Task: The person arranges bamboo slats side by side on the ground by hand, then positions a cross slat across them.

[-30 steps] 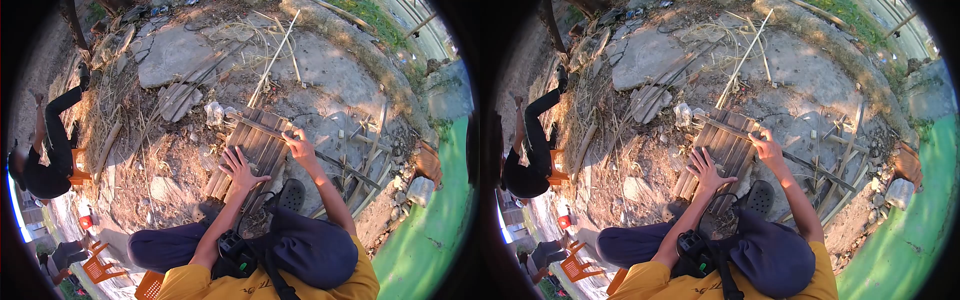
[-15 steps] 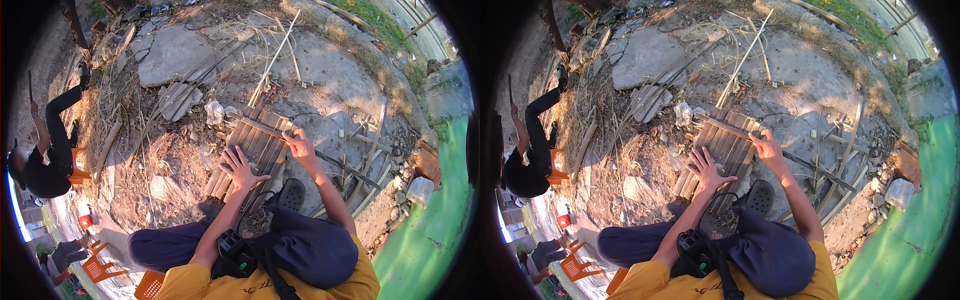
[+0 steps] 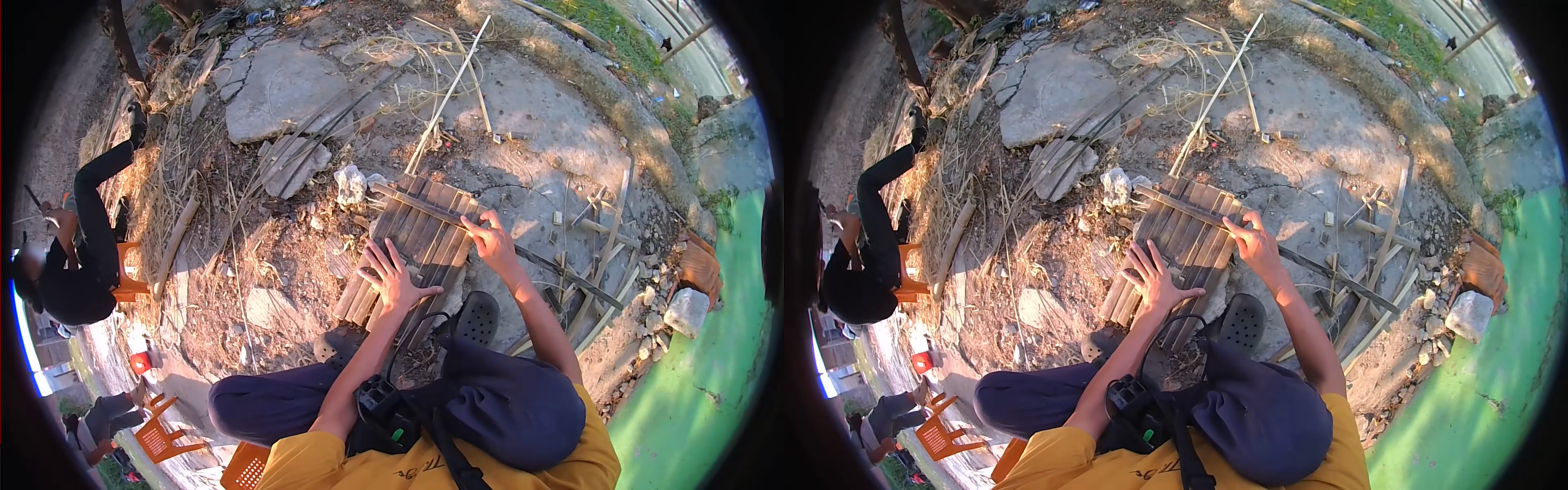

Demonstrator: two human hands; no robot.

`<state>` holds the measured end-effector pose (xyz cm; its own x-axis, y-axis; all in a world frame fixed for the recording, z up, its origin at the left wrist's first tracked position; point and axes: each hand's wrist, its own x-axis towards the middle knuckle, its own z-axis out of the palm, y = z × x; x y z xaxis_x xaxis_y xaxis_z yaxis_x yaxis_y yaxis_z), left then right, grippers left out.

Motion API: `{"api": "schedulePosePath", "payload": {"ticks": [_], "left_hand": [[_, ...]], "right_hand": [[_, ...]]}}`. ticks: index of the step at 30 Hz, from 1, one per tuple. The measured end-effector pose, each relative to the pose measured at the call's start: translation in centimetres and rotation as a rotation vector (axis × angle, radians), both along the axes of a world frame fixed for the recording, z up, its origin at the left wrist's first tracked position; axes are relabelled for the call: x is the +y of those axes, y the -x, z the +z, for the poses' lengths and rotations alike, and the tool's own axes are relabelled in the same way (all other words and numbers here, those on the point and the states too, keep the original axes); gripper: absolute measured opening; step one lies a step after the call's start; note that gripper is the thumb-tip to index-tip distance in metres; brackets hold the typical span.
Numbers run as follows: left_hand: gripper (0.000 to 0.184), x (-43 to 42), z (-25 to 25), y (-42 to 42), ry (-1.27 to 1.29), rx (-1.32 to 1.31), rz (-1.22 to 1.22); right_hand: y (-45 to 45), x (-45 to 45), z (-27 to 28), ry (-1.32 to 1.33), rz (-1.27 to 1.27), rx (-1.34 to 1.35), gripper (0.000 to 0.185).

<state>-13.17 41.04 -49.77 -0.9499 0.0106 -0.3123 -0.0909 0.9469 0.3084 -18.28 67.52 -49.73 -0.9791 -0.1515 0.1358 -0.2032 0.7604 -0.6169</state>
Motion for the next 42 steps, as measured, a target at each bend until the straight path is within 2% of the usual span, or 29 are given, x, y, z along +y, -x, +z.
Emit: {"api": "schedulePosePath", "payload": {"ticks": [22, 31, 33, 42], "left_hand": [[0.184, 0.0, -0.32, 0.04, -0.038, -0.017, 0.01], [0.183, 0.19, -0.36, 0.08, 0.061, -0.052, -0.009], [0.184, 0.28, -0.45, 0.05, 0.153, 0.023, -0.031], [0.182, 0.28, 0.14, 0.25, 0.112, -0.062, -0.028]], "right_hand": [[-0.17, -0.27, 0.21, -0.01, -0.028, -0.034, 0.053], [-0.16, -0.21, 0.19, -0.01, -0.011, -0.029, 0.059], [-0.19, -0.06, 0.1, -0.016, -0.009, -0.047, 0.06], [-0.24, -0.14, 0.26, -0.01, -0.015, -0.044, 0.059]]}}
